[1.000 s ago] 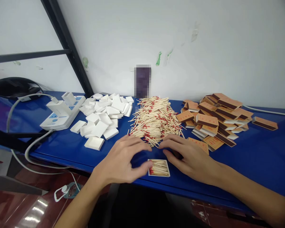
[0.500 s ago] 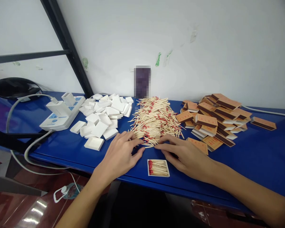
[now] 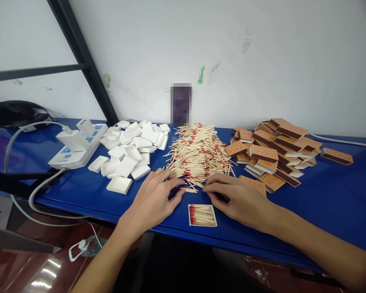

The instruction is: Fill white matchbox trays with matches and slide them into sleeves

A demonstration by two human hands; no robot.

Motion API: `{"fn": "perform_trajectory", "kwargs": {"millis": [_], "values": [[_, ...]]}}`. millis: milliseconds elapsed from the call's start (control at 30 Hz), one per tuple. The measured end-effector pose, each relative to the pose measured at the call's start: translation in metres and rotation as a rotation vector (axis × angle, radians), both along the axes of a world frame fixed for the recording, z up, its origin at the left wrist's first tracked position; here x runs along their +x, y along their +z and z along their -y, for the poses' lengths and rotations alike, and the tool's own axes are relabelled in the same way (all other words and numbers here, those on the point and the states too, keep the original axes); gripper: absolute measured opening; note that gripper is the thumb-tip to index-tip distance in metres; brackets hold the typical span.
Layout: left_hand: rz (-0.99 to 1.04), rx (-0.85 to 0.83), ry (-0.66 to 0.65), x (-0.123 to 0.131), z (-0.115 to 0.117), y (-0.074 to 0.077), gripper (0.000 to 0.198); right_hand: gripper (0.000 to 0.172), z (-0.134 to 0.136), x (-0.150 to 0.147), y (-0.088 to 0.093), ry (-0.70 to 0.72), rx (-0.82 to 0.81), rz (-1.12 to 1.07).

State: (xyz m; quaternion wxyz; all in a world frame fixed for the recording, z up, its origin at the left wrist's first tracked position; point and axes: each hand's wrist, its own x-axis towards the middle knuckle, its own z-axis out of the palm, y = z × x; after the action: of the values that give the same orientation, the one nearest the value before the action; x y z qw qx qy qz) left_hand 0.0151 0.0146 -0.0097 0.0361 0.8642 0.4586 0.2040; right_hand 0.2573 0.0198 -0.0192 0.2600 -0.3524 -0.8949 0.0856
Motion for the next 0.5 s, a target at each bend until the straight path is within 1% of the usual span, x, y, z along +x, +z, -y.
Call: {"fn": "perform_trajectory", "kwargs": {"millis": [67, 233, 500], "values": [[0.001, -0.001, -0.015, -0.0001, 0.0002, 0.0006, 0.022, 0.021, -0.0001, -0.0001, 0.0009, -0.006, 0.004, -0.005], [-0.038, -0.039, -0.101, -0.0004, 0.001, 0.0042, 0.026, 0.02, -0.0007, -0.0009, 0.0041, -0.024, -0.007, -0.024], [-0.041, -0.036, -0.096, 0.0, 0.0016, 0.0055, 0.025, 0.02, -0.0003, -0.0013, 0.0077, -0.058, -0.021, 0.005]]}}
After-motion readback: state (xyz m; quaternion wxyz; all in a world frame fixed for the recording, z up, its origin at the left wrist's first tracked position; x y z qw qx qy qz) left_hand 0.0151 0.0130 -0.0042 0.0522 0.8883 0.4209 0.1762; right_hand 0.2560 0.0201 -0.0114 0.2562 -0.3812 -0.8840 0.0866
